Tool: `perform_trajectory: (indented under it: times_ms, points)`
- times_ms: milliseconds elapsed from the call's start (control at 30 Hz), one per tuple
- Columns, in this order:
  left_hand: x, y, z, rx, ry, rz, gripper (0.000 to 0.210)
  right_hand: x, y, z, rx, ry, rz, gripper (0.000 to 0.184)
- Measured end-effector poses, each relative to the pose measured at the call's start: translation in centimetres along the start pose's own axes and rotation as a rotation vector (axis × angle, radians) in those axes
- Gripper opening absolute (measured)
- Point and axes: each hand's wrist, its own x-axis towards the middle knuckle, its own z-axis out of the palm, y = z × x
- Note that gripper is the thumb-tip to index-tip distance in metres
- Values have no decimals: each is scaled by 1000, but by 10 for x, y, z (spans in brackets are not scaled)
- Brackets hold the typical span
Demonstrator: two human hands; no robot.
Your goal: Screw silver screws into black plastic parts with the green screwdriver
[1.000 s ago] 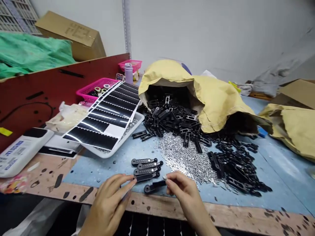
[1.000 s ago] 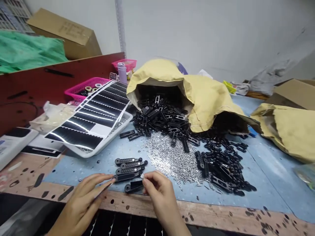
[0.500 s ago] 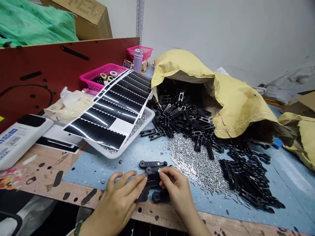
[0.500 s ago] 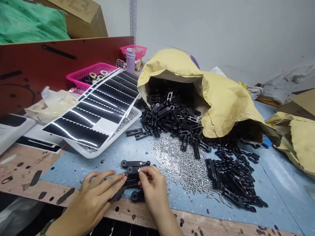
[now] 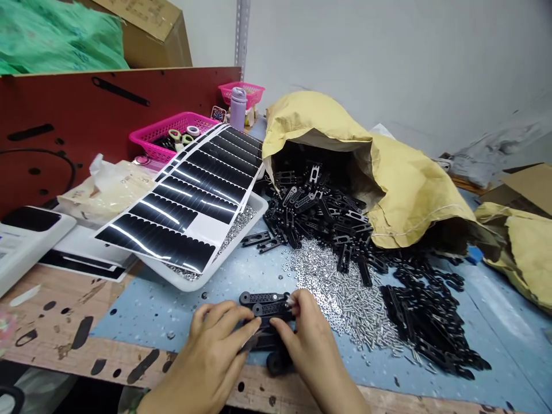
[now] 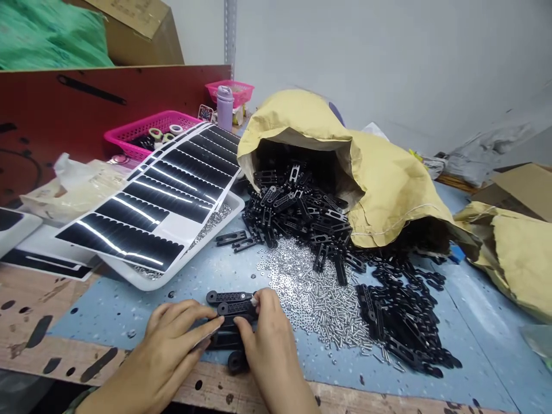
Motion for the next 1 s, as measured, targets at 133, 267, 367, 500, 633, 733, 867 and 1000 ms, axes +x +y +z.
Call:
perform_trajectory:
  times_ms: [133, 267, 367, 500, 633, 733, 867, 1000]
  points:
    - [4, 0, -6, -136, -21, -34, 44, -5, -20, -5, 194, -162, -227, 31]
    - [4, -1, -6, -252, 63, -166, 42, -3, -26, -13, 310, -233, -166, 19]
    - [3, -4, -7, -167, 100, -158, 41, 7, -14, -24, 449, -181, 72, 10]
    - [2, -5, -1, 43, 49, 12, 45, 21, 2, -26, 540, -220, 294, 15]
    - [3, -4, 8, 119, 30, 85, 50, 25, 8, -12, 537, -242, 348, 15]
    - [3, -4, 11, 140, 22, 106, 53, 25, 9, -5, 508, -242, 351, 14]
    - [3, -7, 11, 155, -4, 109, 56, 27, 8, -3, 357, -235, 310, 12]
    - [7, -8, 11, 176, -43, 150, 58, 27, 6, -7, 49, -229, 218, 6]
